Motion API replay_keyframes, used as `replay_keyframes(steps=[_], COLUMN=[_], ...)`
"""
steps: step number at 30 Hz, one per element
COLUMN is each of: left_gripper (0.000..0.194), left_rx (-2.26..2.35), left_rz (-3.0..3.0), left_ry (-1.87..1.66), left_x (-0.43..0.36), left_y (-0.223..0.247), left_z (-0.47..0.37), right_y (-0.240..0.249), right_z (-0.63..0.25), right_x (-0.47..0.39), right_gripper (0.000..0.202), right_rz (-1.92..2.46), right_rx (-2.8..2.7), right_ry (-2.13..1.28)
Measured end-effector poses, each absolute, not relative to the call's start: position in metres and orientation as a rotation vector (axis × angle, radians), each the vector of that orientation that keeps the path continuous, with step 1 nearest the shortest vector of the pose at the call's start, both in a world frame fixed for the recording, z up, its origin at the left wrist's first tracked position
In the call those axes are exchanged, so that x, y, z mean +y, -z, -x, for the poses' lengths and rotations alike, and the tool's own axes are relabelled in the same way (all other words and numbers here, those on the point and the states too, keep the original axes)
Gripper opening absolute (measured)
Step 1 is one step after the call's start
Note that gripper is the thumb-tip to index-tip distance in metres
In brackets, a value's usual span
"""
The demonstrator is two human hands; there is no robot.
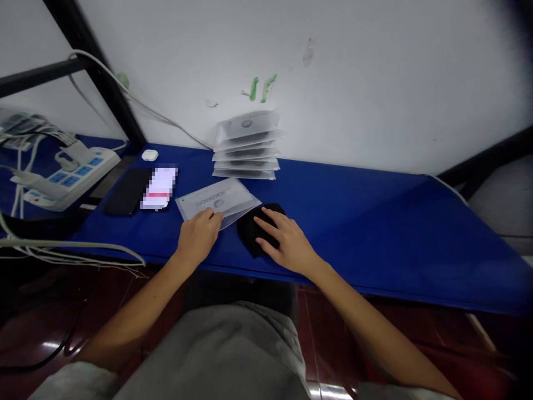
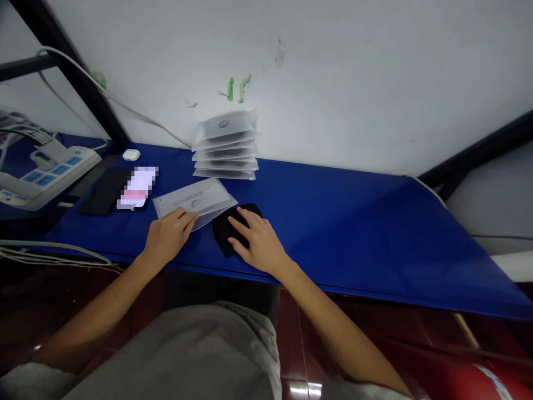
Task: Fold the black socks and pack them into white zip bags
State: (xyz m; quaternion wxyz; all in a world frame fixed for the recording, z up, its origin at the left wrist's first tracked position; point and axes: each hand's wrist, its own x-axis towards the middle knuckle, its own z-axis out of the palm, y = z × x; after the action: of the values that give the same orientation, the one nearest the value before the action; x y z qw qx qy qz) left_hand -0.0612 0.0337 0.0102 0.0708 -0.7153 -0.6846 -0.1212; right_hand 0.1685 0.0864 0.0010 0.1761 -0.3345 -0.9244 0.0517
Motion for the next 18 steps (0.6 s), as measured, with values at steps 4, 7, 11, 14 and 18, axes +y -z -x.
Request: replay_keyframes(steps=[4, 7, 11, 14, 18], left_gripper=[0.03, 0.029, 0.03, 0.031, 0.03], left_rx=[-2.013, -1.977, -1.969, -1.974, -1.95], left_rz=[2.181, 2.209, 2.193, 2.201, 2.218], left_ry=[0.344, 0.297, 0.29, 0.29, 0.296], left_x=[0.034, 0.034, 0.035, 0.035, 0.034], left_y=[-0.008, -0.006, -0.003, -0.003, -0.001], left_z=[0.058, 0.057, 0.057, 0.057, 0.056], right_y=[0.001, 0.003, 0.004, 0.003, 0.002], right_z=[-0.168, -0.167, -0.168, -0.169, -0.169], right_x=[0.085, 0.084, 0.08, 0.076, 0.07], right_gripper=[0.045, 0.044, 0.045, 0.045, 0.047], right_rz=[0.943, 0.964, 0.973, 0.936, 0.906], right_rx=[-2.607, -2.596, -2.602, -2.628, -2.643], right_ry=[-0.148, -0.098, -0.078, -0.114, -0.131])
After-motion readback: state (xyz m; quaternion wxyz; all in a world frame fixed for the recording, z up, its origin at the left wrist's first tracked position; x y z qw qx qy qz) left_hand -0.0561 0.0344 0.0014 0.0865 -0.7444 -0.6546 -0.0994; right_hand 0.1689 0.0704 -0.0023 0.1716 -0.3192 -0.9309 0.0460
